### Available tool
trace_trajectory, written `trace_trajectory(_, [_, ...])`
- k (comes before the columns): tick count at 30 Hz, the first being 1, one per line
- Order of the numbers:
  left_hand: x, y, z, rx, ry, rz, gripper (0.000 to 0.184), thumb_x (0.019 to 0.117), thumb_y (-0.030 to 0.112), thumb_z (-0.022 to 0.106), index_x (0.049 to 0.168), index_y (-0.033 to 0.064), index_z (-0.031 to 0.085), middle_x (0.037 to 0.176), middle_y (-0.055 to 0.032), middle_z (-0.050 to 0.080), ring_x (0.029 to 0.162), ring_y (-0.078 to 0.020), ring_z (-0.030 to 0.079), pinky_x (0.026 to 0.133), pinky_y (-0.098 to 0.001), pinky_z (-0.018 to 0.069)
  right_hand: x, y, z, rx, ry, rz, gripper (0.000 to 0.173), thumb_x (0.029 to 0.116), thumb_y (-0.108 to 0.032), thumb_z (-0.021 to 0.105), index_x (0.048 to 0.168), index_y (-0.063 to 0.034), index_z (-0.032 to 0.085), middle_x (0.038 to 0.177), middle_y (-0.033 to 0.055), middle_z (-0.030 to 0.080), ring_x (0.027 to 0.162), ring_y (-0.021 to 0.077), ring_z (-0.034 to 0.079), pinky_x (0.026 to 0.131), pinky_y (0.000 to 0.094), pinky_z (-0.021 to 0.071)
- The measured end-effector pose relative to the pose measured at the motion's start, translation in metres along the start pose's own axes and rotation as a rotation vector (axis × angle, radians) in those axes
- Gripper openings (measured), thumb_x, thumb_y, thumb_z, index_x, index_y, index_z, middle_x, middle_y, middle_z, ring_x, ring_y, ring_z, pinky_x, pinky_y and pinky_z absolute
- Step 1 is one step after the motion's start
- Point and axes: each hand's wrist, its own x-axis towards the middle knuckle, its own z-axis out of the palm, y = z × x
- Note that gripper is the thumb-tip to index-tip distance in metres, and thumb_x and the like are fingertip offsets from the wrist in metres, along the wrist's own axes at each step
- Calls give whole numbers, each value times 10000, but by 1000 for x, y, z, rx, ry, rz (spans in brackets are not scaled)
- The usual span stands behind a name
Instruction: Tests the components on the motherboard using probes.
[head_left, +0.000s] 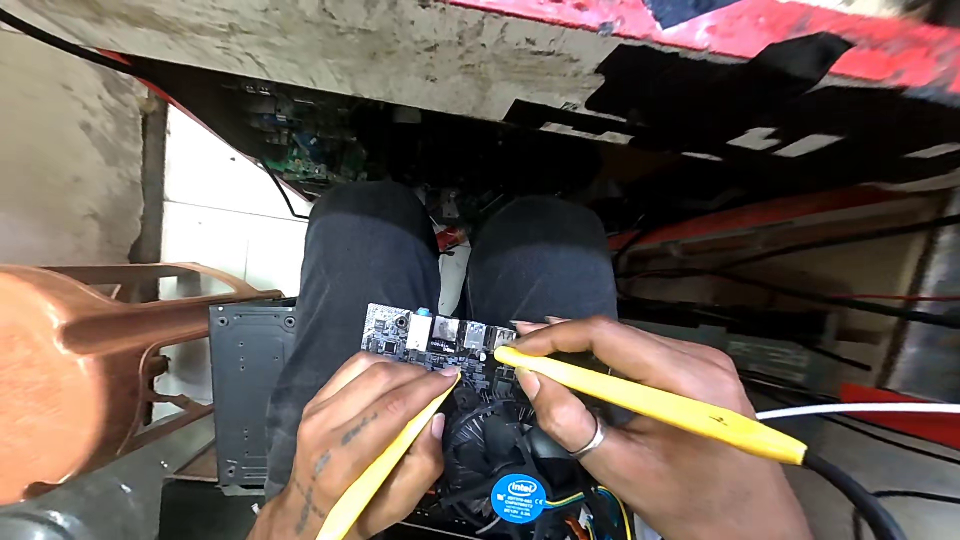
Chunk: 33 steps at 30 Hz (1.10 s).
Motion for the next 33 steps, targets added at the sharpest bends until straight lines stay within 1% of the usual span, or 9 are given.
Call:
trace_trajectory(5, [0,0,0,2,-2,0,261,1001,240,566,1102,90,755,1012,7,730,998,-58,649,866,-206,527,1,0,-1,0,-5,-8,165,918,-254,662,999,-147,758,897,-110,711,849,-39,674,696,125,572])
trace_trajectory(8, [0,0,0,-3,-4,4,254,999,239,575,1107,92,751,1021,8,732,1009,-63,653,874,-213,530,1,0,-1,-1,-15,-1,175,920,-271,656,1003,-155,757,894,-114,707,827,-49,664,656,118,553])
trace_trajectory(14, [0,1,0,12,-3,2,257,1003,238,569,1099,89,756,1006,6,730,995,-57,649,862,-204,525,0,1,-1,2,-15,-7,165,920,-264,658,996,-155,757,905,-110,709,820,-50,660,650,117,552])
trace_trajectory(15, [0,1,0,12,-4,-1,257,1003,238,570,1099,89,756,1006,7,731,994,-57,649,862,-204,525,0,1,-1,3,-14,-6,170,921,-266,658,1000,-154,758,910,-108,712,828,-49,662,658,119,555])
trace_trajectory(19, [0,1,0,6,-3,-3,260,998,237,572,1098,86,758,1010,6,731,999,-60,650,865,-206,525,-1,1,0,17,-5,-8,174,926,-252,663,1016,-141,761,928,-103,723,886,-19,688,748,155,598])
trace_trajectory(22, [0,0,0,-1,-3,-1,261,1002,238,566,1102,87,754,1010,8,730,1001,-59,650,871,-207,525,-1,1,0,15,3,-4,174,921,-254,667,1015,-143,761,933,-100,727,894,-17,692,750,150,596])
trace_trajectory(27, [-1,0,0,-8,0,-1,266,1002,244,567,1102,84,754,1016,2,733,999,-62,652,867,-210,528,-2,1,1,13,4,-2,178,922,-261,666,1014,-143,762,931,-100,728,881,-29,686,723,135,584])
trace_trajectory(30, [-1,0,0,-9,1,-3,263,1002,245,569,1100,87,755,1019,4,732,1000,-61,650,861,-204,527,-1,1,1,6,9,-4,172,921,-256,667,1012,-144,761,934,-100,731,894,-23,694,750,144,596])
trace_trajectory(33, [0,0,-1,-11,-5,-7,264,1002,245,568,1102,88,755,1021,5,731,997,-58,647,856,-198,521,-1,1,1,5,9,-9,167,919,-248,668,1005,-140,761,924,-101,727,882,-25,689,740,142,592])
